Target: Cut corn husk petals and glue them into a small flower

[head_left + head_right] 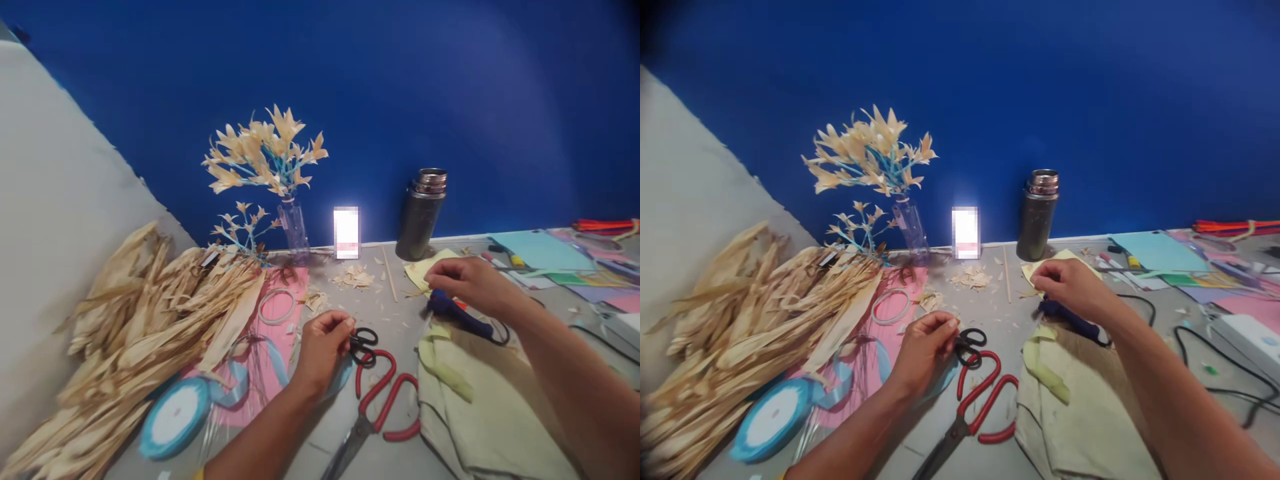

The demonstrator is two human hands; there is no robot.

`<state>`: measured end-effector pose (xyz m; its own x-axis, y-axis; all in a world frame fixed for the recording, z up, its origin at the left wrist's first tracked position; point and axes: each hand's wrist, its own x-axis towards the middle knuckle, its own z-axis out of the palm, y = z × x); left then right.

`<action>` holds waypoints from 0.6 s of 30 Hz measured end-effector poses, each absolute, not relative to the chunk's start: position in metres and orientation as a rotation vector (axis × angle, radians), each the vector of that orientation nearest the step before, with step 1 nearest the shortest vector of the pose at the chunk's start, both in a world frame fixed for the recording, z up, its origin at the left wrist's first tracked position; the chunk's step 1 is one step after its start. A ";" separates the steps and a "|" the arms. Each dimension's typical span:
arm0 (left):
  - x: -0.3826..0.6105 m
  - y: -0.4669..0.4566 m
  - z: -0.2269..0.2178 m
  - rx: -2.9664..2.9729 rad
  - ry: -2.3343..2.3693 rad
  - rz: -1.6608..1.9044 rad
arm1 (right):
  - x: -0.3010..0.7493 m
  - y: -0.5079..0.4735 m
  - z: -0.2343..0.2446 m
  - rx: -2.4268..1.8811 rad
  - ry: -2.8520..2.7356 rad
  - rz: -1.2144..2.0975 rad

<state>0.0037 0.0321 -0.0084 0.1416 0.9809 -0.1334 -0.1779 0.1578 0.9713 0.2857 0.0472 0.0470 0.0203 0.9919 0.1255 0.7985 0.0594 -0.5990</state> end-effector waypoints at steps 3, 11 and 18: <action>0.003 0.033 -0.016 1.030 1.024 1.085 | 0.301 0.028 0.042 -1.855 -2.027 0.591; 0.001 0.039 -0.023 0.862 1.009 1.122 | 0.300 0.005 0.014 -1.816 -2.307 0.332; -0.001 0.040 -0.017 0.837 1.054 1.140 | 0.361 0.005 0.074 -2.106 -1.766 0.081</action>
